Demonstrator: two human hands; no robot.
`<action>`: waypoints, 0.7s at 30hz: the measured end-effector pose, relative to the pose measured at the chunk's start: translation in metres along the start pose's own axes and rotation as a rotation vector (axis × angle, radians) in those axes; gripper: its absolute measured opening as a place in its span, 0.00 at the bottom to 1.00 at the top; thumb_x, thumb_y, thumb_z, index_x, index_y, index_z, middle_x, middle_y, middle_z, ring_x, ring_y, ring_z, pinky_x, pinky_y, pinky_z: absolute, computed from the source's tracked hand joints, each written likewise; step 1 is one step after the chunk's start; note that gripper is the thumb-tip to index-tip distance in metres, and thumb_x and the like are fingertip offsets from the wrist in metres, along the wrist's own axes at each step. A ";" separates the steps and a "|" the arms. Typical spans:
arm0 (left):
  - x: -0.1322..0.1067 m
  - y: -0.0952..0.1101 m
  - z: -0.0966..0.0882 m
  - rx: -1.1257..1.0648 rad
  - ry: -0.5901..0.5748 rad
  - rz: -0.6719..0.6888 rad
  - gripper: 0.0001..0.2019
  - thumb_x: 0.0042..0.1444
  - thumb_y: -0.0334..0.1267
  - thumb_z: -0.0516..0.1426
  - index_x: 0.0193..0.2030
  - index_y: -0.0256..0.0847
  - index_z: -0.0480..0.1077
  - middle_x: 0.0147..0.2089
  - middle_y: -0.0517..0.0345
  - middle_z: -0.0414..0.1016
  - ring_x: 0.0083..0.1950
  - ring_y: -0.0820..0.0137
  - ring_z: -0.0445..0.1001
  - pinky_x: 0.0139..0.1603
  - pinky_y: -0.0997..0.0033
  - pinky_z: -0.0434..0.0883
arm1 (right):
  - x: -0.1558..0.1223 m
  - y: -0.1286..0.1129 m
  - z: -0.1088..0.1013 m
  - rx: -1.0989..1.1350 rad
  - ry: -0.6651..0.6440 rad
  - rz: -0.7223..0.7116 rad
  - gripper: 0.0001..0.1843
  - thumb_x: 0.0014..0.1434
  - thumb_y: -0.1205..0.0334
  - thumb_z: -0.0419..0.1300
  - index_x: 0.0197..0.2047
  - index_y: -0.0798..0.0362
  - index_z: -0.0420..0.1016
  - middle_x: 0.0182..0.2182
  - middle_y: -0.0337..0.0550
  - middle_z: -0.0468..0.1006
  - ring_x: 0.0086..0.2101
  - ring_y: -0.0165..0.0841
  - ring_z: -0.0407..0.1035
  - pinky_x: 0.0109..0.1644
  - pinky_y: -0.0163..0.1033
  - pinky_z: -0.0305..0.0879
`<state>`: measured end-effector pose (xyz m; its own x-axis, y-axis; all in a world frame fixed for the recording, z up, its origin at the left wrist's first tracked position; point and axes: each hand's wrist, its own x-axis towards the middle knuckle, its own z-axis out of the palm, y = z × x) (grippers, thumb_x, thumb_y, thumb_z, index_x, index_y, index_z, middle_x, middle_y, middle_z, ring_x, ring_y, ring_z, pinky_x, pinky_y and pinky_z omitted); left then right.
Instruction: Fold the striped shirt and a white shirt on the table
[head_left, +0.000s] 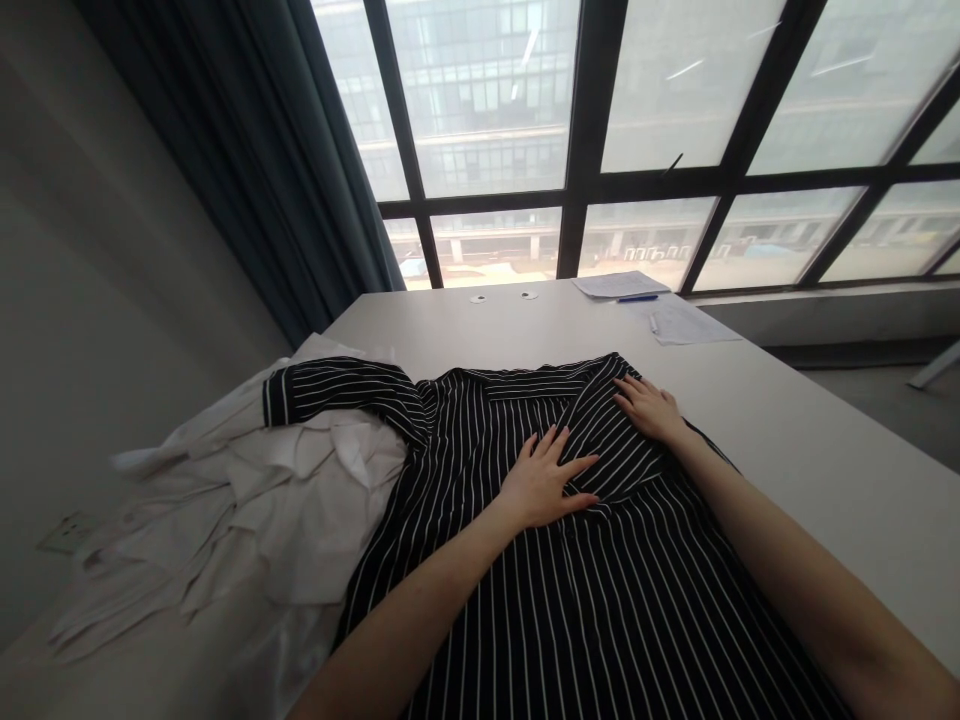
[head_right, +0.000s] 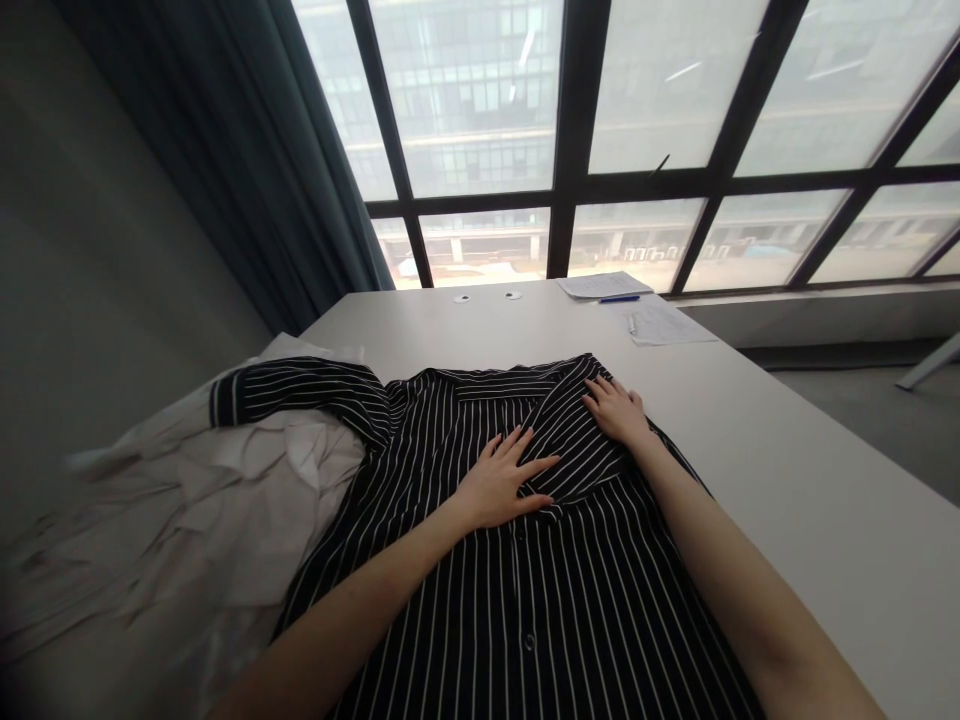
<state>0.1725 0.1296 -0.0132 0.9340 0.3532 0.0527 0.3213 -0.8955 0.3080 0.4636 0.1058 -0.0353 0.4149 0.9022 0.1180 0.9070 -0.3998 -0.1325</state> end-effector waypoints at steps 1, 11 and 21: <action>-0.001 0.000 0.000 -0.005 0.003 -0.001 0.32 0.61 0.67 0.42 0.70 0.63 0.52 0.76 0.56 0.38 0.76 0.55 0.35 0.71 0.41 0.43 | 0.001 0.008 -0.002 -0.001 0.000 0.024 0.30 0.68 0.48 0.38 0.68 0.48 0.58 0.69 0.46 0.55 0.66 0.48 0.51 0.64 0.64 0.50; -0.002 0.002 0.000 0.006 0.049 -0.050 0.28 0.64 0.62 0.43 0.69 0.60 0.55 0.76 0.55 0.41 0.75 0.54 0.38 0.71 0.43 0.45 | -0.006 -0.004 -0.006 -0.026 0.090 0.024 0.29 0.68 0.53 0.41 0.68 0.52 0.57 0.69 0.51 0.54 0.67 0.48 0.47 0.66 0.63 0.45; 0.000 0.000 0.002 0.059 0.012 -0.026 0.29 0.64 0.62 0.42 0.70 0.60 0.51 0.76 0.56 0.39 0.75 0.53 0.36 0.70 0.42 0.45 | -0.028 -0.048 0.008 0.016 0.008 -0.187 0.29 0.68 0.47 0.40 0.69 0.43 0.56 0.68 0.41 0.57 0.67 0.42 0.49 0.67 0.56 0.47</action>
<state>0.1727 0.1295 -0.0151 0.9235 0.3793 0.0565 0.3543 -0.9004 0.2524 0.4080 0.1009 -0.0403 0.2393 0.9593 0.1496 0.9672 -0.2220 -0.1234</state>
